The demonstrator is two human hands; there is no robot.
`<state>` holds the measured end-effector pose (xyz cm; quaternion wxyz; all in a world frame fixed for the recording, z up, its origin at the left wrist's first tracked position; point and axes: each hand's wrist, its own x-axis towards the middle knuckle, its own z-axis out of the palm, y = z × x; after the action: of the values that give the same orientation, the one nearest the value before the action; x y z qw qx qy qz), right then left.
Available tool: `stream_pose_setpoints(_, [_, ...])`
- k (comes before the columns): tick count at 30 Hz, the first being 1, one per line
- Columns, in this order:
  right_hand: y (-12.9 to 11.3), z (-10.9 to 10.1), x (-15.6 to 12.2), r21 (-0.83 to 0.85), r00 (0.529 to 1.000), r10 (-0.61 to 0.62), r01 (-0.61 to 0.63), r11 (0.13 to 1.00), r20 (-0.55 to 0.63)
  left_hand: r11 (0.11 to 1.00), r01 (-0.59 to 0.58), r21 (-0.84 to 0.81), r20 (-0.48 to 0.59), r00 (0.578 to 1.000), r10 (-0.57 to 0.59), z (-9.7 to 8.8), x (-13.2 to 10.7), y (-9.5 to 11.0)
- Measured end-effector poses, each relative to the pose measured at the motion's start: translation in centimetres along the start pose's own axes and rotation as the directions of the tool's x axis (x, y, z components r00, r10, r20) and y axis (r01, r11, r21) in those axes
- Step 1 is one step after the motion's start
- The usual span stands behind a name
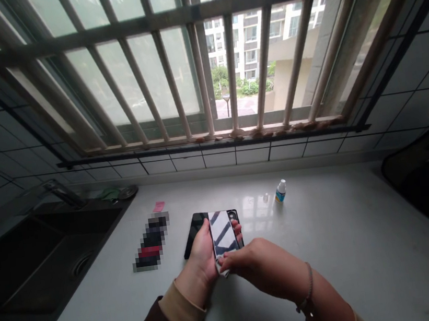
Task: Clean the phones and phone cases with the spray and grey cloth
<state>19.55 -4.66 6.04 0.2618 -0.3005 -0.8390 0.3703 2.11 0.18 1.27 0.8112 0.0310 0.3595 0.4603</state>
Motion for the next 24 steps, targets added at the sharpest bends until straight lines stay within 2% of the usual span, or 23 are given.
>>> stream_pose_setpoints(3, [-0.6,-1.5,-0.6,0.149,0.996,0.037,-0.048,0.988,0.081,1.0,0.025,0.004,0.053,0.998,-0.025,0.3,-0.3,-0.2])
stream_pose_setpoints(5, [-0.7,-2.4,-0.9,0.275,0.994,0.059,-0.081,0.958,0.09,0.997,0.077,0.013,0.122,0.989,-0.078,0.5,-0.6,-0.2])
stream_pose_setpoints(6, [-0.6,-2.7,-0.9,0.339,0.996,0.072,-0.083,0.937,0.047,0.994,0.11,0.029,0.154,0.982,-0.113,0.5,-0.6,-0.2])
stream_pose_setpoints(8, [-0.1,-3.1,-1.0,0.414,0.977,0.137,-0.059,0.908,-0.161,0.986,0.147,0.08,0.179,0.971,-0.16,0.5,-0.7,-0.3])
stream_pose_setpoints(9, [0.3,-3.1,-1.0,0.395,0.933,0.187,-0.053,0.917,-0.309,0.983,0.149,0.108,0.179,0.97,-0.167,0.5,-0.8,-0.3])
stream_pose_setpoints(11, [1.2,-3.0,-0.9,0.243,0.772,0.239,-0.113,0.963,-0.589,0.976,0.141,0.164,0.18,0.969,-0.171,0.4,-0.9,-0.5])
stream_pose_setpoints(12, [1.8,-2.8,-0.8,0.13,0.698,0.215,-0.173,0.976,-0.683,0.97,0.151,0.192,0.187,0.964,-0.188,0.4,-1.0,-0.6])
stream_pose_setpoints(13, [2.3,-2.7,-0.8,0.012,0.655,0.164,-0.231,0.973,-0.737,0.96,0.173,0.22,0.202,0.955,-0.218,0.4,-1.1,-0.8])
stream_pose_setpoints(14, [2.9,-2.5,-0.7,-0.097,0.651,0.107,-0.27,0.958,-0.752,0.95,0.196,0.242,0.223,0.942,-0.252,0.5,-1.3,-0.9])
stream_pose_setpoints(15, [3.4,-2.3,-0.6,-0.189,0.676,0.057,-0.284,0.94,-0.734,0.941,0.217,0.26,0.244,0.928,-0.281,0.5,-1.4,-1.1])
stream_pose_setpoints(17, [4.3,-1.9,-0.5,-0.323,0.777,-0.009,-0.251,0.913,-0.63,0.933,0.239,0.27,0.256,0.916,-0.309,0.6,-1.6,-1.3])
stream_pose_setpoints(19, [5.1,-1.5,-0.3,-0.406,0.871,-0.051,-0.175,0.897,-0.489,0.941,0.232,0.247,0.217,0.933,-0.287,0.7,-1.5,-1.4])
stream_pose_setpoints(20, [5.3,-1.3,-0.2,-0.428,0.901,-0.07,-0.134,0.894,-0.427,0.95,0.218,0.223,0.189,0.947,-0.261,0.7,-1.4,-1.3])
stream_pose_setpoints(22, [5.3,-0.9,-0.1,-0.429,0.931,-0.093,-0.074,0.9,-0.354,0.97,0.187,0.157,0.145,0.967,-0.21,0.7,-1.1,-1.2])
stream_pose_setpoints(24, [4.7,-0.4,0.0,-0.373,0.943,-0.097,-0.03,0.928,-0.317,0.984,0.156,0.084,0.158,0.973,-0.167,0.6,-0.7,-0.8])
